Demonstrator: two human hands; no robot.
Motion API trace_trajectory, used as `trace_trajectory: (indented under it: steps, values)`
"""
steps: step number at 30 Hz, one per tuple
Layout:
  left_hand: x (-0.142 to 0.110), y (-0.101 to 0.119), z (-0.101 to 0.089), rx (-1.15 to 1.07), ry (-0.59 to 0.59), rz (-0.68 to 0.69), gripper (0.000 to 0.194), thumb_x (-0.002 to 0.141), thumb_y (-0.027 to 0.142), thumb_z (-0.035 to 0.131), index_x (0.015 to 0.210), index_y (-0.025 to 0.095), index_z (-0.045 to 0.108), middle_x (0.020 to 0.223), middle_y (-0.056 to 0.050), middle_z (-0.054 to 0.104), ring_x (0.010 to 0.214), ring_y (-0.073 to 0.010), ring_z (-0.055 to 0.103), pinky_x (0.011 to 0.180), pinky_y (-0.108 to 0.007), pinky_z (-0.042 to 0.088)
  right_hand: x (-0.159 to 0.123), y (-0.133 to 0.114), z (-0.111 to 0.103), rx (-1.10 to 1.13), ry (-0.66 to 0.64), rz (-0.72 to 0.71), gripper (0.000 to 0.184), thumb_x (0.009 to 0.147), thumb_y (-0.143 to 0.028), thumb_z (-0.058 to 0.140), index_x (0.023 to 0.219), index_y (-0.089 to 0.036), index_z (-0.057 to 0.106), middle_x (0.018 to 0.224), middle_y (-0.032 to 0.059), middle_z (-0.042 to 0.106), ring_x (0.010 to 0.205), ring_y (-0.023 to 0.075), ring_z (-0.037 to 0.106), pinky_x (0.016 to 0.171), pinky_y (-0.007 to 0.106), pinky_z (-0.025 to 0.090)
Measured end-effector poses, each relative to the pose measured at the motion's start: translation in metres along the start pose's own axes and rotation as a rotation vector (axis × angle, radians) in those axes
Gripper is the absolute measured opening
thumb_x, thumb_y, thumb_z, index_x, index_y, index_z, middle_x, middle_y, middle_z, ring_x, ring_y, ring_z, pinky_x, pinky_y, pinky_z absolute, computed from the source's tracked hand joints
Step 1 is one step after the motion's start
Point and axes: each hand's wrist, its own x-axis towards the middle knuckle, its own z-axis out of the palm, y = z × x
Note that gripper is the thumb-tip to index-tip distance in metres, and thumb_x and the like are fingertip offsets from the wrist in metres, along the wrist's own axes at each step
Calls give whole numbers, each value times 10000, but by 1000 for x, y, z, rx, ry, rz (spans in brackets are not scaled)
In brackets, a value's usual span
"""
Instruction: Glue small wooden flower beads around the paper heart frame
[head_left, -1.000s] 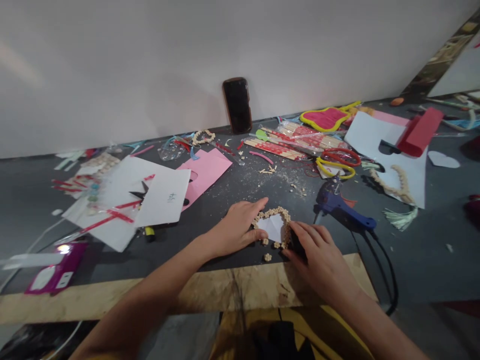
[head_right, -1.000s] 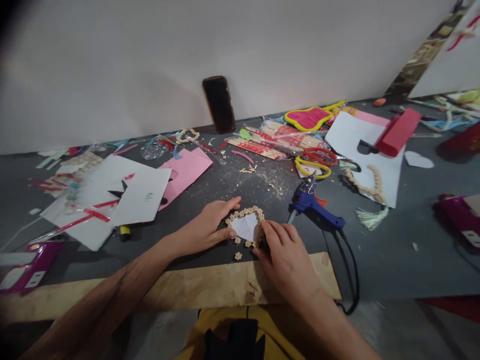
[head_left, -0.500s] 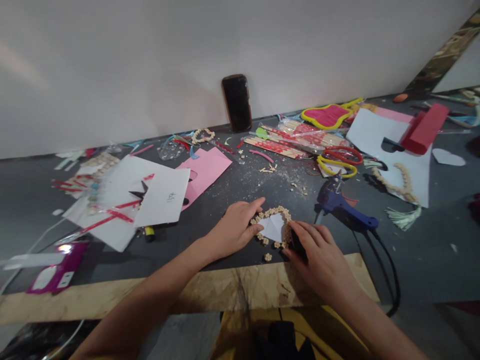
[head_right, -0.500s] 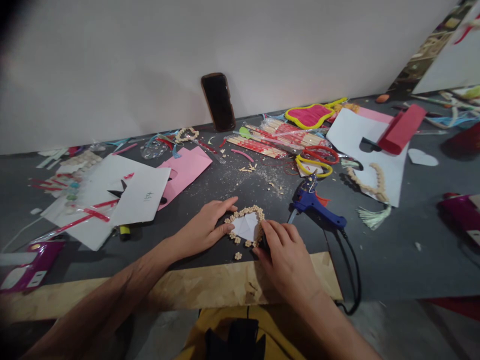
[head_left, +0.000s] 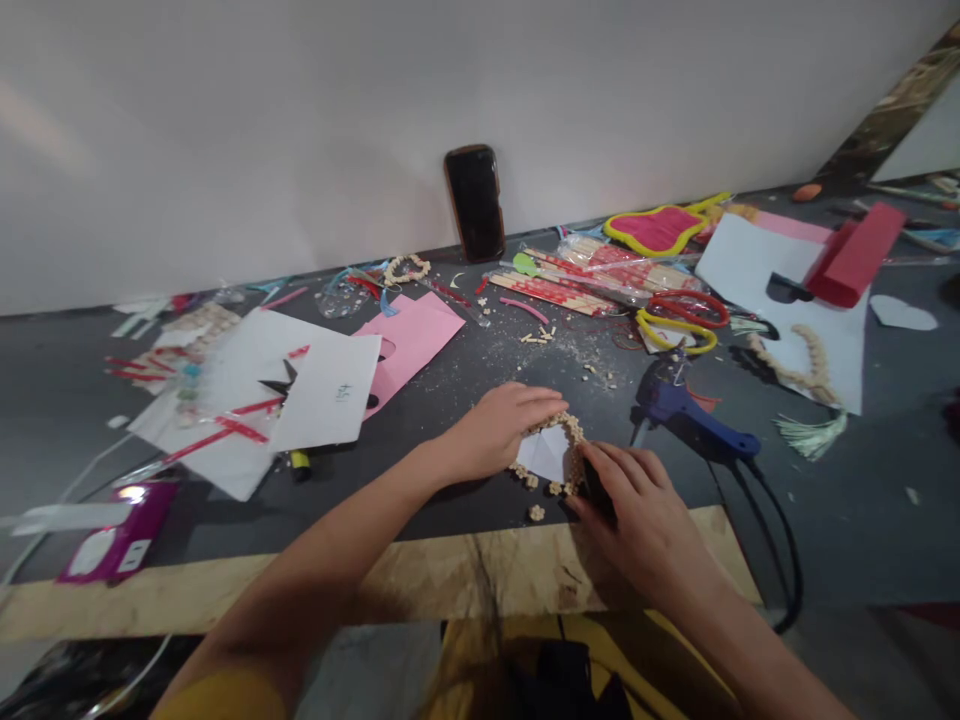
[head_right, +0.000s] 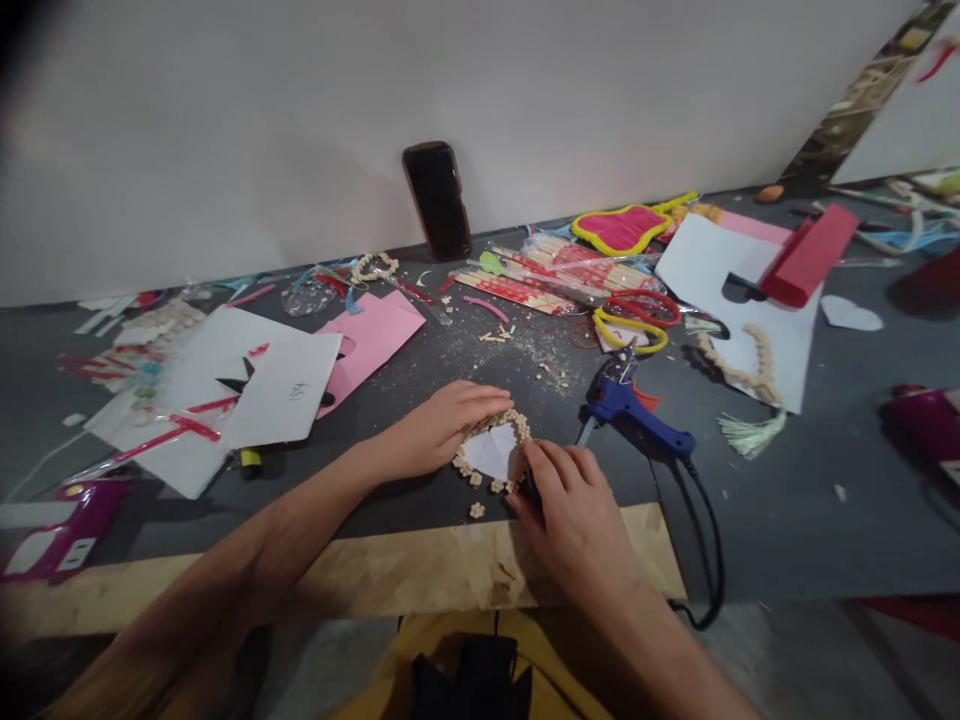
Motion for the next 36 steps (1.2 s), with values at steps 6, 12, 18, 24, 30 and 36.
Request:
trace_trajectory:
  steps: [6,12,18,24,30,36]
  values:
    - [17,-1,-2,38,-115,33,445,903,71,410,1298,210,560,1356,-21,602,1195,-211,539,1036,-372,385,0,2,0,0,7,-19,456,882,-323,607,1264,-88,526,1144,148,657,994,278,526,873,431,483]
    - [17,-3,-6,-6,-123,56,430,918,68,391,1299,188,548,1358,-54,597,1222,-188,540,1033,-344,375,0,4,1,15,16,-24,451,885,-328,603,1271,-109,523,1160,141,656,1017,280,526,886,441,480]
    - [16,-3,-6,-23,-124,38,432,921,66,390,1311,182,538,1368,-64,588,1227,-195,543,1025,-358,382,1,4,1,-1,14,-38,453,880,-317,610,1265,-96,522,1161,141,654,1012,283,518,883,436,484]
    - [17,-1,-5,-55,-115,5,481,901,38,374,1328,200,525,1373,-60,584,1258,-188,530,1036,-368,389,2,4,-1,-4,18,-27,438,895,-316,588,1267,-95,520,1147,139,658,1000,279,526,879,434,489]
    - [20,0,-7,-96,-102,6,495,895,18,360,1328,187,532,1369,-68,588,1267,-171,529,1044,-333,392,1,3,0,-6,23,-7,414,900,-319,577,1265,-128,532,1146,125,661,999,277,541,883,432,483]
    - [22,-1,-7,-112,-101,8,484,900,16,370,1321,188,535,1357,-66,596,1261,-171,534,1042,-335,397,-2,2,0,-17,8,21,422,902,-340,578,1259,-117,543,1127,134,670,992,282,542,867,439,487]
